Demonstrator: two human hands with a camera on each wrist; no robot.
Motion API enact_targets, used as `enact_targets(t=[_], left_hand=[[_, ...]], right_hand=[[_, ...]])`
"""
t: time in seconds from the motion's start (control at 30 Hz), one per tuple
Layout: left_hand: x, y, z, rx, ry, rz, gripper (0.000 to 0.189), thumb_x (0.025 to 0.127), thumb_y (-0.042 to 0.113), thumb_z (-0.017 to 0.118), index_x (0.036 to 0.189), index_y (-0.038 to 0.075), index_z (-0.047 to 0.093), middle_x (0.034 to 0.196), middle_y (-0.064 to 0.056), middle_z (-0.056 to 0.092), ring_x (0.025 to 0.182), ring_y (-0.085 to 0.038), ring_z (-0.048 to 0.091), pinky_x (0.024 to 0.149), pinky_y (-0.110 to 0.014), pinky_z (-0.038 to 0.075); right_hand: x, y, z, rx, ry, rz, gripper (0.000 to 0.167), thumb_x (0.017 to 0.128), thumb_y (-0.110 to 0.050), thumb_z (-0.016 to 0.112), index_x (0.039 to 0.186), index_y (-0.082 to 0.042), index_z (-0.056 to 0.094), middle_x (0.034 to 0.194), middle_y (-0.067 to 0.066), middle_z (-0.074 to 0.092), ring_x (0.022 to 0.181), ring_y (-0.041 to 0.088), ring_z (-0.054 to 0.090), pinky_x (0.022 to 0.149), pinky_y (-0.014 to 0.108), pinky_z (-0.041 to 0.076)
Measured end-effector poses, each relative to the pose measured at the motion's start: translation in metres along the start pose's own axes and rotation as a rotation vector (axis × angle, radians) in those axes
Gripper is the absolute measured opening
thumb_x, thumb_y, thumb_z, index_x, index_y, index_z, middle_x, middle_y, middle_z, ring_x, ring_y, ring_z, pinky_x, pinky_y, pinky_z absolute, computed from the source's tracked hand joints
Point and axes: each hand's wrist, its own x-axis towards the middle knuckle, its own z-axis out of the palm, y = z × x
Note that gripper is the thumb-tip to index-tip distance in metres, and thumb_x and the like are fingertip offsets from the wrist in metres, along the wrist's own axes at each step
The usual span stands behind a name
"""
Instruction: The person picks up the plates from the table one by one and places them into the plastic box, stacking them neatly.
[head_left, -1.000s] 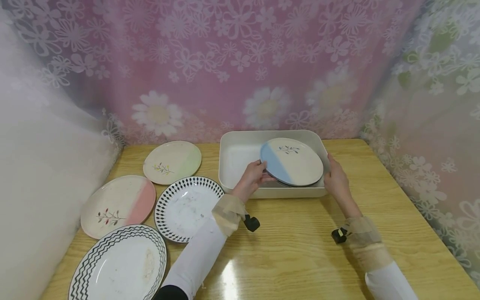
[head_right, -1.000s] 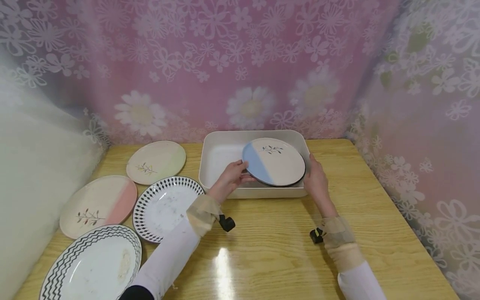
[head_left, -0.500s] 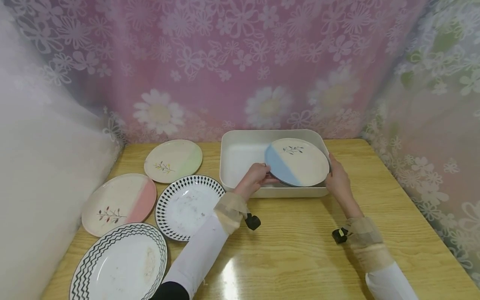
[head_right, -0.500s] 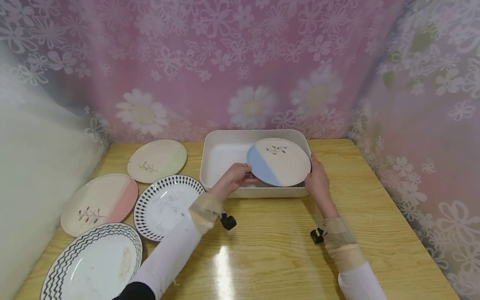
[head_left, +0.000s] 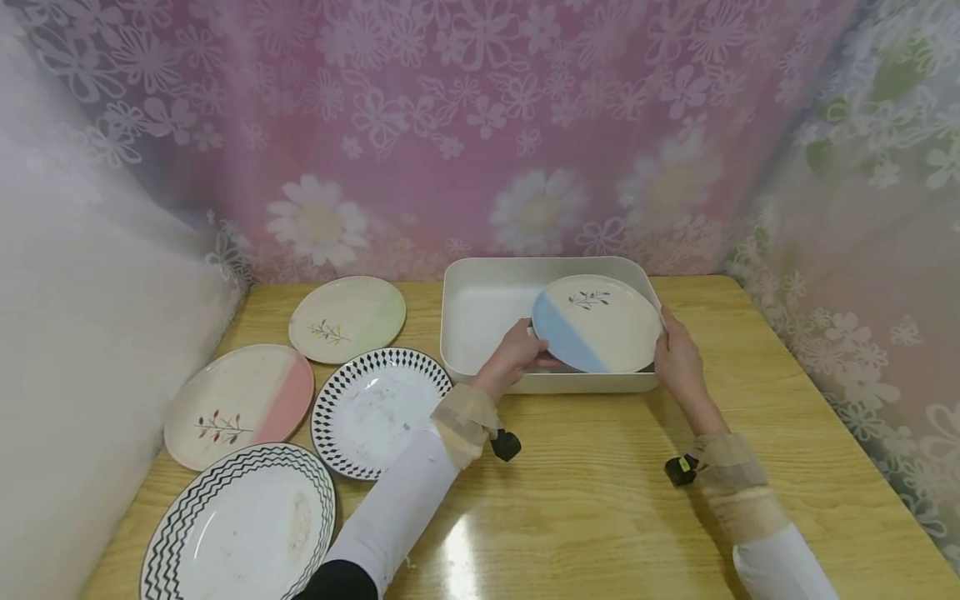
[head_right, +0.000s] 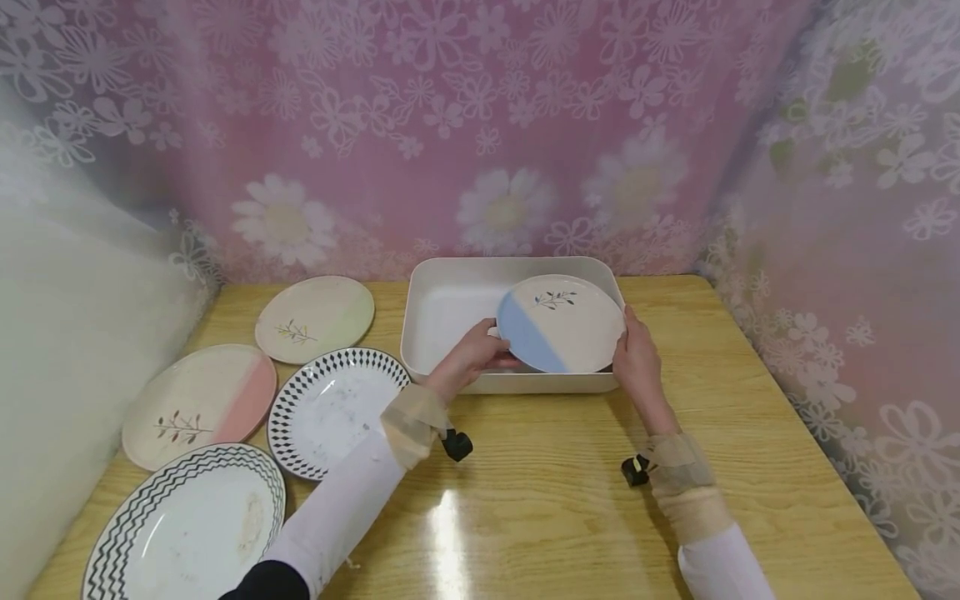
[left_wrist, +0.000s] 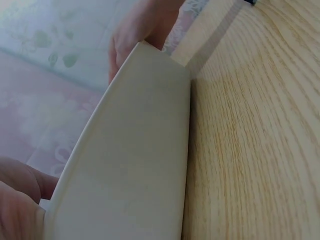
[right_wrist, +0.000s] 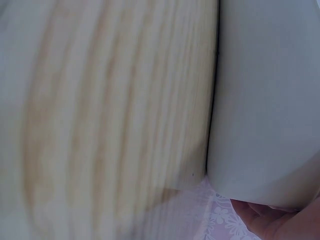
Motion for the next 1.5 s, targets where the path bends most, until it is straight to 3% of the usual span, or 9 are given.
enact_targets(t=[0.23, 0.33, 0.47, 0.6, 0.7, 0.93, 1.1, 1.3, 1.5], left_hand=[[-0.005, 0.002, -0.004, 0.086, 0.020, 0.040, 0.049, 0.100, -0.002, 0.045, 0.148, -0.006, 0.042, 0.116, -0.026, 0.065, 0.095, -0.036, 0.071, 0.085, -0.038, 0.060], [-0.008, 0.002, -0.004, 0.125, 0.086, 0.044, 0.057, 0.100, 0.005, 0.047, 0.154, -0.006, 0.032, 0.130, -0.027, 0.057, 0.096, -0.033, 0.070, 0.089, -0.037, 0.058], [-0.011, 0.005, -0.003, 0.183, 0.202, 0.077, 0.066, 0.097, 0.009, 0.049, 0.158, -0.001, 0.025, 0.146, -0.026, 0.040, 0.116, -0.032, 0.060, 0.096, -0.038, 0.054], [-0.015, 0.011, -0.002, 0.246, 0.289, 0.182, 0.060, 0.096, 0.010, 0.050, 0.155, 0.004, 0.037, 0.146, -0.020, 0.041, 0.130, -0.032, 0.048, 0.103, -0.042, 0.049], [-0.020, 0.019, -0.001, 0.288, 0.318, 0.274, 0.055, 0.097, 0.011, 0.050, 0.151, 0.007, 0.044, 0.147, -0.017, 0.043, 0.134, -0.031, 0.044, 0.106, -0.045, 0.044], [-0.044, 0.045, 0.002, 0.270, 0.277, 0.389, 0.040, 0.102, 0.010, 0.052, 0.142, 0.011, 0.057, 0.139, -0.006, 0.058, 0.129, -0.023, 0.053, 0.102, -0.038, 0.048], [-0.064, 0.064, -0.005, 0.179, 0.181, 0.509, 0.029, 0.104, 0.005, 0.051, 0.131, 0.004, 0.064, 0.121, -0.012, 0.070, 0.111, -0.024, 0.067, 0.086, -0.029, 0.058], [-0.089, 0.079, -0.023, 0.168, 0.117, 0.571, 0.026, 0.107, 0.010, 0.050, 0.127, 0.005, 0.066, 0.113, -0.015, 0.072, 0.098, -0.021, 0.071, 0.081, -0.029, 0.060], [-0.114, 0.091, -0.052, 0.224, 0.105, 0.584, 0.027, 0.108, 0.012, 0.049, 0.128, 0.004, 0.064, 0.109, -0.017, 0.072, 0.096, -0.026, 0.071, 0.082, -0.033, 0.060]], right_hand=[[0.003, -0.002, 0.003, -0.008, -0.013, -0.019, 0.053, 0.106, -0.005, 0.026, 0.156, 0.010, 0.021, 0.152, 0.040, 0.030, 0.140, 0.056, 0.030, 0.113, 0.068, 0.027], [0.004, -0.003, 0.005, -0.008, -0.019, -0.025, 0.052, 0.106, -0.005, 0.027, 0.156, 0.010, 0.021, 0.151, 0.041, 0.031, 0.140, 0.057, 0.030, 0.113, 0.068, 0.027], [0.005, -0.004, 0.007, -0.004, -0.024, -0.031, 0.052, 0.106, -0.004, 0.026, 0.155, 0.011, 0.021, 0.152, 0.041, 0.030, 0.140, 0.057, 0.030, 0.113, 0.068, 0.026], [0.005, -0.004, 0.009, -0.001, -0.027, -0.033, 0.052, 0.106, -0.005, 0.026, 0.156, 0.010, 0.020, 0.152, 0.040, 0.029, 0.141, 0.056, 0.029, 0.114, 0.066, 0.026], [0.004, -0.004, 0.009, 0.009, -0.032, -0.021, 0.053, 0.106, -0.006, 0.025, 0.156, 0.009, 0.020, 0.154, 0.039, 0.027, 0.142, 0.055, 0.027, 0.115, 0.066, 0.025], [0.007, 0.002, 0.007, 0.007, -0.035, -0.022, 0.054, 0.106, -0.008, 0.027, 0.156, 0.010, 0.020, 0.154, 0.039, 0.027, 0.142, 0.056, 0.027, 0.116, 0.066, 0.024], [0.009, 0.006, 0.001, 0.021, -0.049, -0.035, 0.057, 0.107, -0.015, 0.032, 0.155, 0.012, 0.020, 0.154, 0.040, 0.026, 0.142, 0.057, 0.026, 0.116, 0.066, 0.022], [0.008, -0.002, -0.007, -0.032, 0.014, -0.045, 0.055, 0.105, -0.018, 0.039, 0.151, 0.013, 0.032, 0.148, 0.041, 0.035, 0.137, 0.059, 0.034, 0.110, 0.070, 0.028], [-0.002, -0.032, -0.008, -0.018, 0.137, -0.184, 0.036, 0.103, -0.009, 0.051, 0.136, 0.004, 0.059, 0.139, 0.033, 0.054, 0.128, 0.055, 0.047, 0.101, 0.067, 0.039]])
